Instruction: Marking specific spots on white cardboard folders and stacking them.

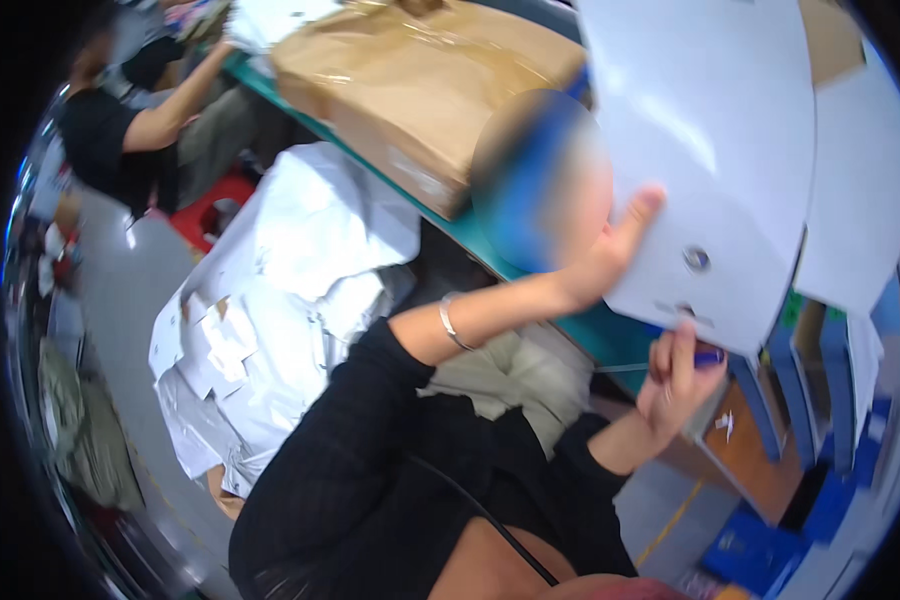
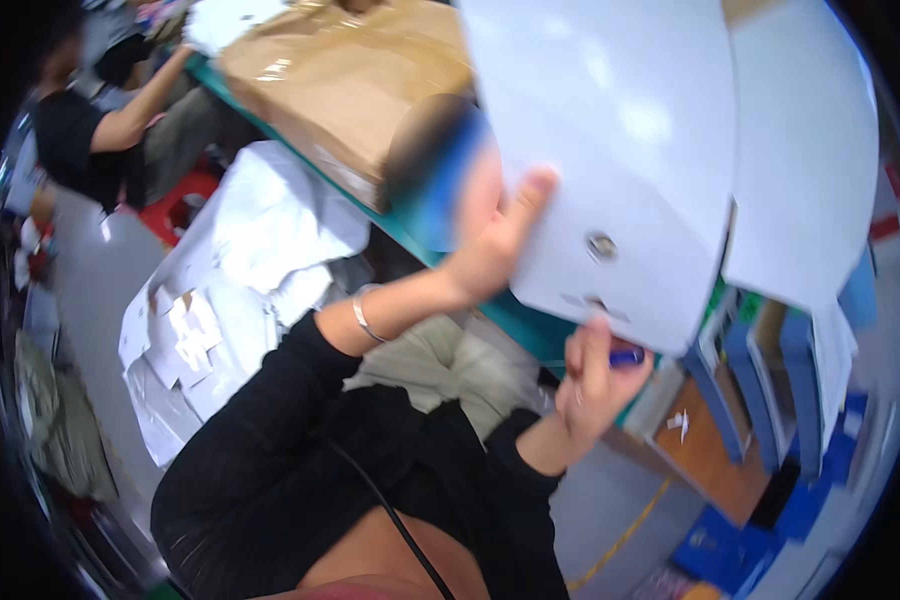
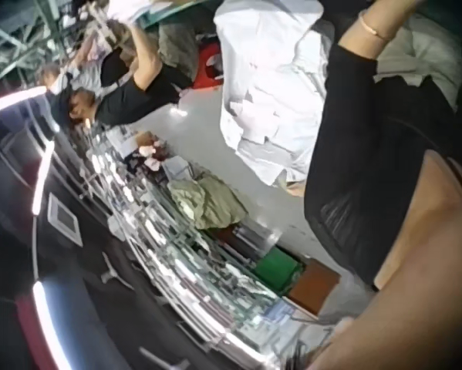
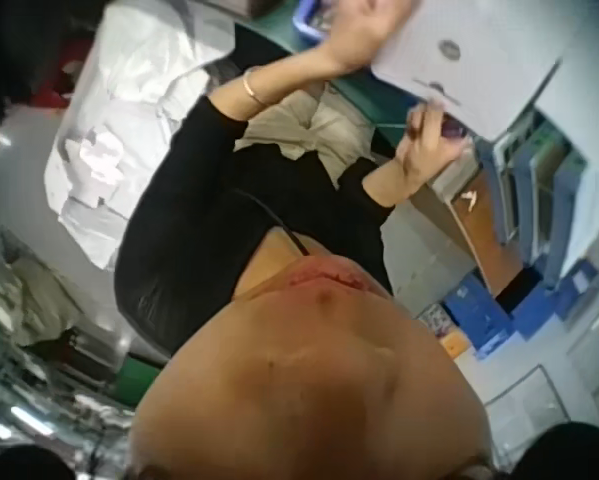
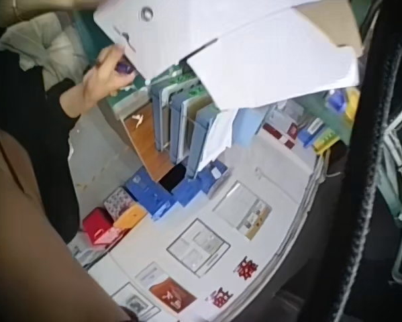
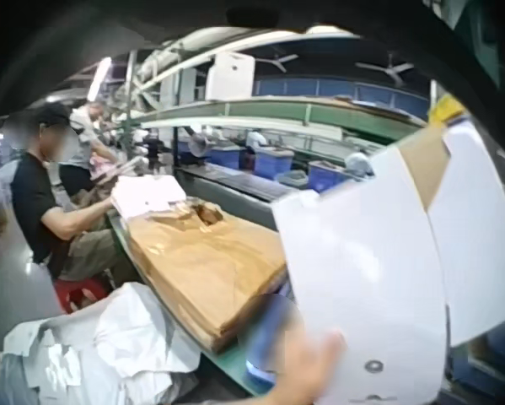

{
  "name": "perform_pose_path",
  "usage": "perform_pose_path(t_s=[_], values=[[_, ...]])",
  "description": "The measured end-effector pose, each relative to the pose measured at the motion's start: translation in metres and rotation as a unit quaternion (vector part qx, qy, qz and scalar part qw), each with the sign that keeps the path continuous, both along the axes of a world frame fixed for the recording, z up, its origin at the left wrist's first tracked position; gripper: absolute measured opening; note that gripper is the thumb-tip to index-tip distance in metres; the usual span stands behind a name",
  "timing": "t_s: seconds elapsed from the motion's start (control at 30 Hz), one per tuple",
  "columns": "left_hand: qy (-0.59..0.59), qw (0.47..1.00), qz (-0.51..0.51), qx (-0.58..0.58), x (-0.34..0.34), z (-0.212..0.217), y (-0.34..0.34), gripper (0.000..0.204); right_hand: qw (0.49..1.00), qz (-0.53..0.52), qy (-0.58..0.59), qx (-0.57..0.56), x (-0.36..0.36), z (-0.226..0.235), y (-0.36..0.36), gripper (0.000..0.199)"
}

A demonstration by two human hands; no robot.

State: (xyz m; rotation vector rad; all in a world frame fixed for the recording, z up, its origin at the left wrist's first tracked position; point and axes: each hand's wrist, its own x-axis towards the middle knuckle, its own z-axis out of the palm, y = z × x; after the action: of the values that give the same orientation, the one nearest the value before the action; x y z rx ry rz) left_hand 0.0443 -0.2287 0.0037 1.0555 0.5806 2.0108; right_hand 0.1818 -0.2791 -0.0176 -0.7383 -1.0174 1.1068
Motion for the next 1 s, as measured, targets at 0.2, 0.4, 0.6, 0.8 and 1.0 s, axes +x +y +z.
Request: perform_pose_path(t_s=[0.2, 0.4, 0.6, 0.8, 1.0], values=[[-0.026, 0.997, -0.049, -0.045, -0.018, 0.007, -0.004, 0.030, 0.998, 0.006, 0.011, 0.069, -0.027, 0.009, -0.015, 0.032], [0.094, 0.979, 0.155, -0.096, -0.113, 0.035, 0.000, 0.022, 0.989, -0.029, -0.102, 0.105, -0.022, 0.037, -0.008, 0.031], [0.290, 0.801, 0.510, -0.121, -0.347, 0.084, 0.058, 0.038, 0.984, -0.154, -0.081, 0.024, 0.059, 0.010, -0.028, 0.022], [0.441, 0.598, 0.560, -0.367, -0.528, 0.058, 0.131, 0.049, 0.982, -0.135, -0.129, 0.035, 0.148, -0.026, -0.066, 0.031], [0.494, 0.411, 0.459, -0.613, -0.558, 0.007, 0.111, 0.069, 0.977, -0.140, -0.156, -0.043, 0.136, -0.016, -0.072, 0.022]])
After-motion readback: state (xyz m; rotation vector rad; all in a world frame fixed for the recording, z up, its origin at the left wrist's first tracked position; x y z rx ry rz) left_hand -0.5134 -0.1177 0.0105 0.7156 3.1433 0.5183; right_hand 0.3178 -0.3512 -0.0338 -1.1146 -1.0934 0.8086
